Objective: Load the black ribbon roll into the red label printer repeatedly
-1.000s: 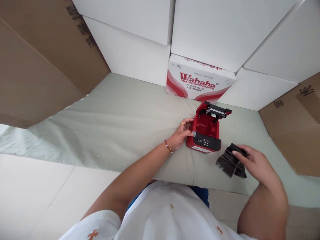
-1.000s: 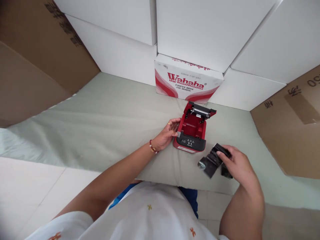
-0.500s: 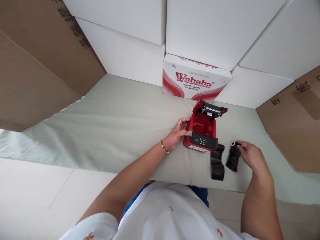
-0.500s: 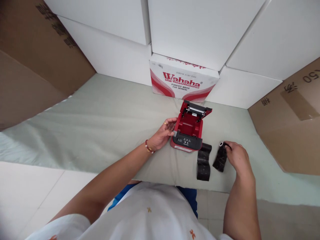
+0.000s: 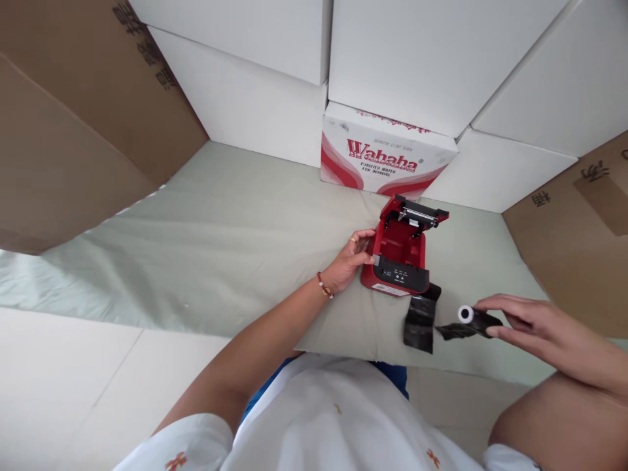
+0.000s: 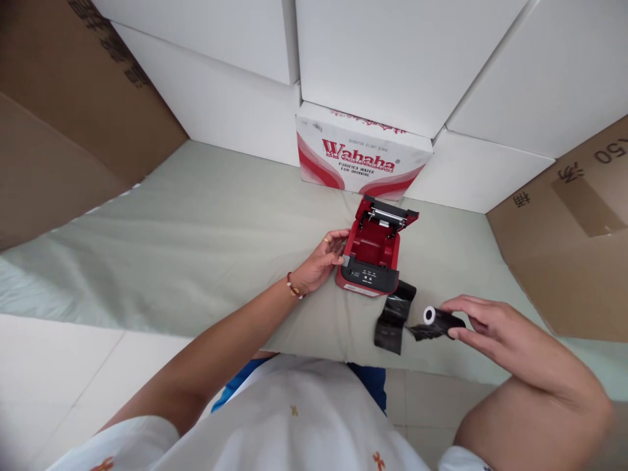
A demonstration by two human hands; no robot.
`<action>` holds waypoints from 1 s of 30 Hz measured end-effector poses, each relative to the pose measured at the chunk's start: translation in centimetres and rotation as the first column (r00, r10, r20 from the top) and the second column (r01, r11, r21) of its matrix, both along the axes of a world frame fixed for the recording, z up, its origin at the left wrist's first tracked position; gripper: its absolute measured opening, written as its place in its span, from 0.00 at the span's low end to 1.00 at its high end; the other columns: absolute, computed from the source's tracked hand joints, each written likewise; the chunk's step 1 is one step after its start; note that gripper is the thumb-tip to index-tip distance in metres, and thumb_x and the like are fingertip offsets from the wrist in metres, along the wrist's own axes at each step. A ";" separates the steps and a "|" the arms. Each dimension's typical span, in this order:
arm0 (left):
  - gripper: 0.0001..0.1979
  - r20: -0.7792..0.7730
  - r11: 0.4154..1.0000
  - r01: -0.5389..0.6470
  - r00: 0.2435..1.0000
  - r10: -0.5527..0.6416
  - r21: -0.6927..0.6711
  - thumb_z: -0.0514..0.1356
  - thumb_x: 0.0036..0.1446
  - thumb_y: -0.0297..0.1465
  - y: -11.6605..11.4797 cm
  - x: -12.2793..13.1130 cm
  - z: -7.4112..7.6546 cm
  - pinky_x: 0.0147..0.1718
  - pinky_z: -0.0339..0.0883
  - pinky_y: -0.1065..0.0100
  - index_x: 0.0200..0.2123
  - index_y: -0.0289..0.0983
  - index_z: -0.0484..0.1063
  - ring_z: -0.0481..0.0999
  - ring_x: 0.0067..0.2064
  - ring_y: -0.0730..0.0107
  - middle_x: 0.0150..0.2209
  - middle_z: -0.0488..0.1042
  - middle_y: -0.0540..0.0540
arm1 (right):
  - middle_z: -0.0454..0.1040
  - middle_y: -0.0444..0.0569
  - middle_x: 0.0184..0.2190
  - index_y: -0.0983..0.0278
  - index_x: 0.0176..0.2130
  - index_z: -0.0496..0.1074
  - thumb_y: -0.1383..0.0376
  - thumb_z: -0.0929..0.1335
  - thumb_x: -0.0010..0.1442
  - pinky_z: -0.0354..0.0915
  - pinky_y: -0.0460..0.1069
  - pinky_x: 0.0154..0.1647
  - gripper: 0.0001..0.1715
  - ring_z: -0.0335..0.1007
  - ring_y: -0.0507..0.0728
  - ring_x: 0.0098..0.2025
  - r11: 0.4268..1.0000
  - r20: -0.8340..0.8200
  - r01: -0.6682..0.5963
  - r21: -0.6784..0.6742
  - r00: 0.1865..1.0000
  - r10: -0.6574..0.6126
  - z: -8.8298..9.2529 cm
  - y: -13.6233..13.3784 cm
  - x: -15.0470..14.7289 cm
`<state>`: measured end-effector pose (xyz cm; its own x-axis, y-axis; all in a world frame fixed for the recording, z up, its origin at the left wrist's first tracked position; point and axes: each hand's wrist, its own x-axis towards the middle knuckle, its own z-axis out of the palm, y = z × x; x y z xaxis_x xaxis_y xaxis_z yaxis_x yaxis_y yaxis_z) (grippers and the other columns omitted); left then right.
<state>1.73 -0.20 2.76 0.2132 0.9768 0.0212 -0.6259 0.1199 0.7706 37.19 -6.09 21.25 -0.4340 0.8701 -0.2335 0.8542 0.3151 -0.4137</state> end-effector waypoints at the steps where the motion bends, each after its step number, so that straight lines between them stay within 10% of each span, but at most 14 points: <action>1: 0.33 0.001 1.000 -0.002 1.000 0.002 0.002 0.73 0.44 0.30 0.0 0.0 0.0 0.72 0.54 0.51 0.55 0.44 0.71 0.65 0.69 0.54 0.65 0.70 0.45 | 0.87 0.51 0.46 0.47 0.51 0.86 0.44 0.73 0.63 0.79 0.54 0.35 0.21 0.83 0.63 0.36 0.999 -0.043 -0.036 0.011 0.998 0.037 1.4 -0.2 -0.8; 5: 0.33 -0.008 1.000 -0.004 1.000 0.004 0.011 0.73 0.45 0.30 0.0 0.0 -0.2 0.71 0.55 0.51 0.56 0.43 0.71 0.66 0.69 0.53 0.64 0.71 0.44 | 0.85 0.51 0.40 0.50 0.53 0.85 0.42 0.71 0.66 0.74 0.53 0.31 0.25 0.78 0.60 0.33 0.999 -0.127 -0.035 0.012 0.991 0.036 3.5 1.1 -4.7; 10: 0.32 -0.012 1.000 -0.003 1.000 0.003 0.022 0.74 0.45 0.32 0.0 0.0 -0.4 0.72 0.55 0.50 0.56 0.43 0.71 0.66 0.69 0.52 0.65 0.71 0.44 | 0.67 0.40 0.20 0.58 0.56 0.83 0.45 0.71 0.65 0.62 0.50 0.26 0.29 0.61 0.54 0.22 0.993 -0.118 0.094 0.073 0.989 -0.085 0.1 4.5 -10.1; 18: 0.32 -0.018 1.000 -0.011 1.000 0.011 0.012 0.73 0.44 0.30 -0.1 0.0 0.2 0.71 0.55 0.52 0.54 0.43 0.71 0.66 0.67 0.54 0.62 0.71 0.44 | 0.85 0.55 0.56 0.58 0.60 0.81 0.61 0.68 0.68 0.73 0.60 0.51 0.23 0.82 0.68 0.51 0.927 0.158 0.124 0.355 0.969 -0.190 -5.8 8.1 -15.6; 30: 0.30 -0.125 0.995 -0.075 0.989 0.083 0.065 0.70 0.50 0.34 -0.6 0.3 0.3 0.72 0.55 0.49 0.57 0.43 0.68 0.66 0.68 0.52 0.63 0.70 0.43 | 0.87 0.54 0.49 0.55 0.58 0.83 0.61 0.69 0.67 0.75 0.62 0.49 0.23 0.84 0.68 0.48 0.918 0.142 0.154 0.366 0.965 -0.219 -7.9 10.0 -16.2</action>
<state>2.06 -0.76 3.05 0.1403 0.9884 0.0578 -0.5282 0.0254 0.8487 20.96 3.86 13.38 -0.2355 0.9709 0.0423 0.9603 0.2392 -0.1434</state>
